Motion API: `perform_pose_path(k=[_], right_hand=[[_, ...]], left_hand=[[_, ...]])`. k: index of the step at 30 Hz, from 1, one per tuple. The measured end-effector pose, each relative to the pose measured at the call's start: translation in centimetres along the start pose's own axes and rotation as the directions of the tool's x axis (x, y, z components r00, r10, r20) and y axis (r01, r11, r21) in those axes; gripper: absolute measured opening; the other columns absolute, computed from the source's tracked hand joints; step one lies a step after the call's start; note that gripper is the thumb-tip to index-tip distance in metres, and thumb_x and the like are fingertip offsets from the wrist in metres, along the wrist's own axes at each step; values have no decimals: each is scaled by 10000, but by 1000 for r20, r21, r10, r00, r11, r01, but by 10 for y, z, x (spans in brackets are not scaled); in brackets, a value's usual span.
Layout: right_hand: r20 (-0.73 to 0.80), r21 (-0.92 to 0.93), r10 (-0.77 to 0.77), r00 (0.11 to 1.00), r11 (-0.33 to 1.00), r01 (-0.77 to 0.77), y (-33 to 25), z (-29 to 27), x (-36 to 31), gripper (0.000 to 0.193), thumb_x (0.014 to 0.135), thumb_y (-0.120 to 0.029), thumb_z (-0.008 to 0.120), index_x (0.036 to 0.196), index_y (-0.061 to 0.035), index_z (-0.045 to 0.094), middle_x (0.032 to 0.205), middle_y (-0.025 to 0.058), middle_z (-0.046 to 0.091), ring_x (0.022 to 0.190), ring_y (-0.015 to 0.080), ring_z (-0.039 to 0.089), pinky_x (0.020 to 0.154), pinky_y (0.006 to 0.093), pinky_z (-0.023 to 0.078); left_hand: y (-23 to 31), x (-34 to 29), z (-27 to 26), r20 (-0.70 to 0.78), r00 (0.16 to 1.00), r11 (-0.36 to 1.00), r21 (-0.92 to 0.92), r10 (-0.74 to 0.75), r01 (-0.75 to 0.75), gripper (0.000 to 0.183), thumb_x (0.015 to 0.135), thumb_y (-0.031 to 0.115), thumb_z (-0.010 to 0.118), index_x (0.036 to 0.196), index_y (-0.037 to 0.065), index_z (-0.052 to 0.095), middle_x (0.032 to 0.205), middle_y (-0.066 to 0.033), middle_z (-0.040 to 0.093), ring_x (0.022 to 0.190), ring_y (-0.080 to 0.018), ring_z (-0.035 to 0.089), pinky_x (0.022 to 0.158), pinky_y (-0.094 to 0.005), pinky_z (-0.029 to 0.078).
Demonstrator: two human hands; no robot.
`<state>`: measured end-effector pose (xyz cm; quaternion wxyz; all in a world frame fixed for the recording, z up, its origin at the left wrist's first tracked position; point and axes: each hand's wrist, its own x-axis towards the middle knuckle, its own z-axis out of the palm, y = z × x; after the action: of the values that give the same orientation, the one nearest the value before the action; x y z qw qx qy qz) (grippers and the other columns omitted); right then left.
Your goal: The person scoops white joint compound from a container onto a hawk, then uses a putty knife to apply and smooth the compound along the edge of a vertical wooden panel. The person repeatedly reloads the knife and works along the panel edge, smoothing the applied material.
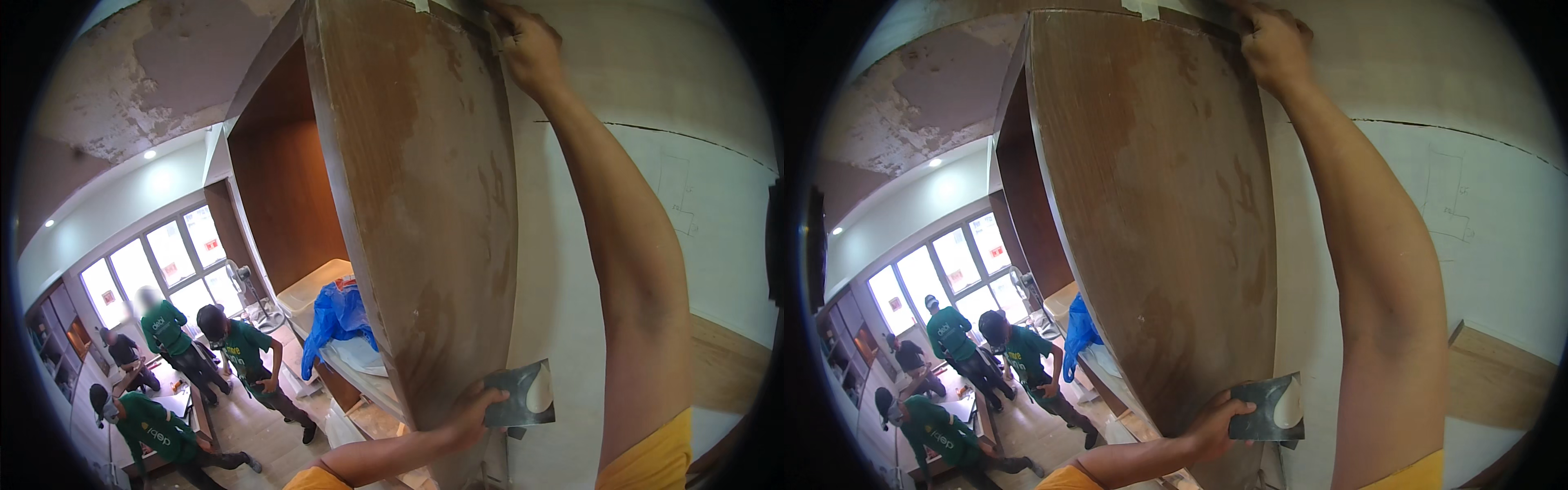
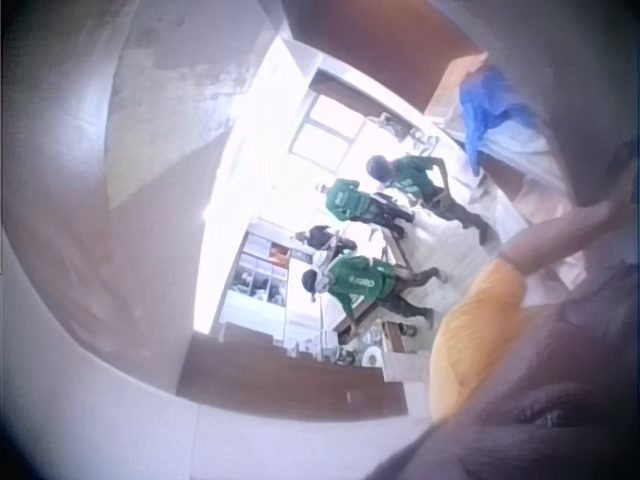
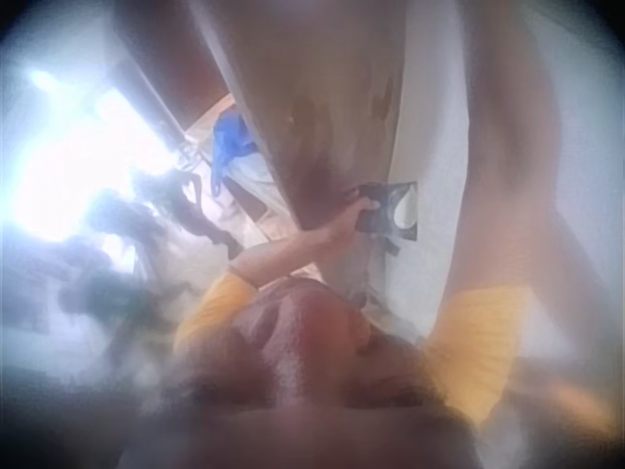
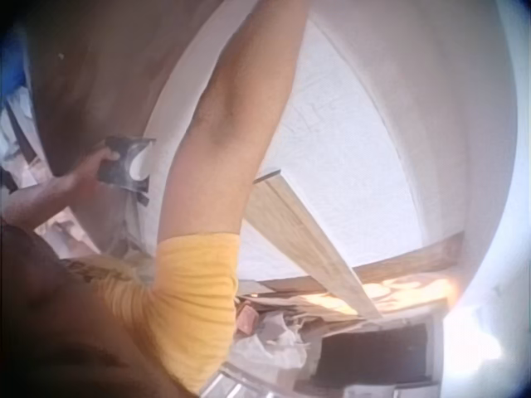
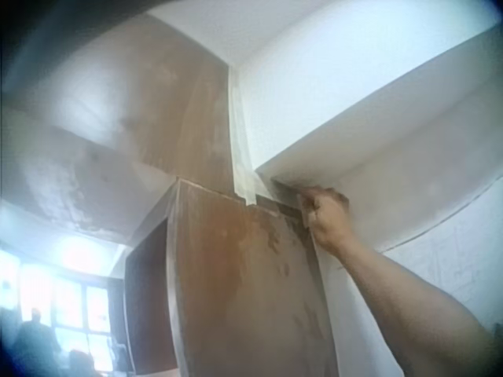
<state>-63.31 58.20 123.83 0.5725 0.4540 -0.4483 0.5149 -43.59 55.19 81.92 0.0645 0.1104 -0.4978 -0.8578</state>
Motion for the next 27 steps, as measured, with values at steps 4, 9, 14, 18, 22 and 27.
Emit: perform_pose_path(k=[4,9,14,18,22,27], right_hand=[[22,-22,-31,999,999,31,8,10,-9,422,818,-44,460,1178,-26,680,1128,229,674,1109,377,608,1000,426,436],[41,-162,-36,998,986,43,23,29,-22,518,822,-83,495,1320,-170,611,1275,104,627,1226,320,527,1087,489,319],[90,-185,-71,993,979,87,28,22,-25,617,814,-59,495,1394,-258,559,1336,43,604,1253,299,504,1114,521,267],[196,-146,-59,979,985,89,28,0,-23,606,817,-28,469,1370,-249,582,1289,56,635,1231,274,526,1094,528,282],[224,-227,-18,974,971,70,10,-27,-7,548,850,-41,453,1342,-228,603,1235,70,661,1181,265,558,1053,496,348],[56,-95,-129,990,986,134,3,-26,9,471,896,-91,448,1320,-211,613,1172,85,663,1114,308,570,976,429,444]], left_hand=[[-8,0,-4,-28,997,994,90,66,-63,349,922,177,586,1212,-1,510,1024,-100,583,890,-191,618,677,-330,520],[-6,2,1,-25,995,995,49,93,-92,329,906,125,542,1205,-13,523,969,-103,606,781,-205,625,611,-358,507],[-19,9,-12,-15,991,982,135,134,-131,342,903,151,613,1194,1,515,1038,-110,587,914,-206,621,680,-357,528],[-7,3,-1,-62,998,996,-78,32,-36,320,892,150,631,1161,22,515,1029,-111,597,919,-215,628,670,-373,529],[-5,2,-3,-37,998,997,-64,48,-50,311,892,146,629,1150,20,509,1019,-112,601,901,-222,629,664,-379,524],[-6,3,2,-22,997,996,-59,73,-74,303,899,129,597,1163,9,509,1008,-111,604,863,-220,623,645,-382,510]])
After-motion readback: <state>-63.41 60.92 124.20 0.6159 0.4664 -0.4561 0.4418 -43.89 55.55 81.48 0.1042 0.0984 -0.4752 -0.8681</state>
